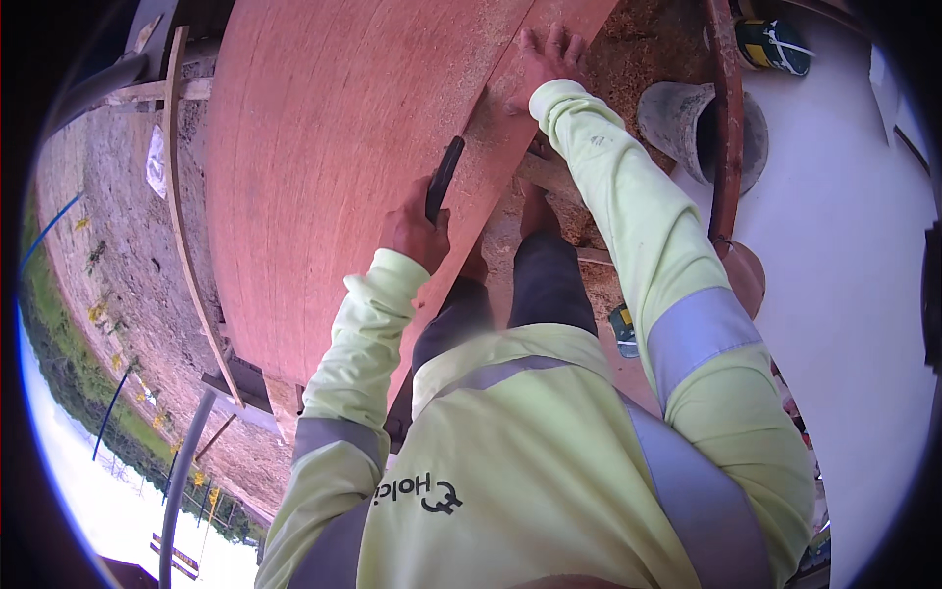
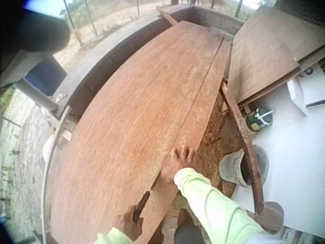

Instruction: The person saws a line into a sheet of plywood by hand, then pauses to move and stack several other plywood sheets.

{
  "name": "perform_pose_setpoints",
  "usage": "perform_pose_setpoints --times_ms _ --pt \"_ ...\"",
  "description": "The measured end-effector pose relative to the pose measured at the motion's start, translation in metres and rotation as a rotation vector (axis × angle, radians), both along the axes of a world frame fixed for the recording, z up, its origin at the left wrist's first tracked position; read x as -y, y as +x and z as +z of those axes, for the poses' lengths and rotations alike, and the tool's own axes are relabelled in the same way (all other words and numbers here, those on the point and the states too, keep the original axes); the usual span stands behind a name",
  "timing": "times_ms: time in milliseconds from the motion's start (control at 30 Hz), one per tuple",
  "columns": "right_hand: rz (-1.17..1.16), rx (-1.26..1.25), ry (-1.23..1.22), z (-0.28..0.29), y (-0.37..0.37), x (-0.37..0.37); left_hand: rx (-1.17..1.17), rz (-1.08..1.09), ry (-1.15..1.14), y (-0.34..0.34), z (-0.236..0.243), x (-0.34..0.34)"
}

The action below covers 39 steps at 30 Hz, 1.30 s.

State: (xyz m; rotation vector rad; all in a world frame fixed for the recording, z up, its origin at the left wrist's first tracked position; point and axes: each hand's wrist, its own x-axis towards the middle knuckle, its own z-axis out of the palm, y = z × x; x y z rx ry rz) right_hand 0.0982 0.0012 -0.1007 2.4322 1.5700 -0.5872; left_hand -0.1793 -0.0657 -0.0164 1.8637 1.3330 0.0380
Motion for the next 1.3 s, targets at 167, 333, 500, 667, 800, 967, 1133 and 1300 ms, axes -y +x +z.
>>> perform_pose_setpoints --times_ms 167,333,500,667,800,967,1133,1300 --pt "-0.021 -0.021 -0.042 0.004 -0.002 -0.007 -0.235 0.082 -0.214 -0.081 0.172 0.054" --pt "-0.02 0.039 -0.019 -0.011 -0.003 -0.006 -0.284 0.121 -0.253 -0.001 0.054 0.005" --pt "-0.038 -0.004 -0.085 0.003 -0.004 -0.005 -0.003 -0.003 0.048 0.018 -0.012 -0.015" --pt "-0.09 -0.022 -0.033 0.014 -0.005 -0.01 -0.241 0.087 -0.231 -0.087 0.176 0.049" --pt "-0.093 -0.022 -0.043 -0.001 -0.005 -0.007 -0.299 0.084 -0.206 -0.045 0.13 0.027" --pt "-0.038 -0.001 -0.04 -0.005 -0.004 -0.005 -0.007 0.084 0.054 0.042 -0.037 -0.03" --pt "-0.061 -0.038 -0.122 0.014 -0.006 -0.01 -0.122 0.021 -0.085 -0.048 0.106 0.027" --pt "-0.057 -0.038 -0.116 0.004 -0.005 -0.01 -0.296 0.101 -0.271 -0.045 0.147 0.029"
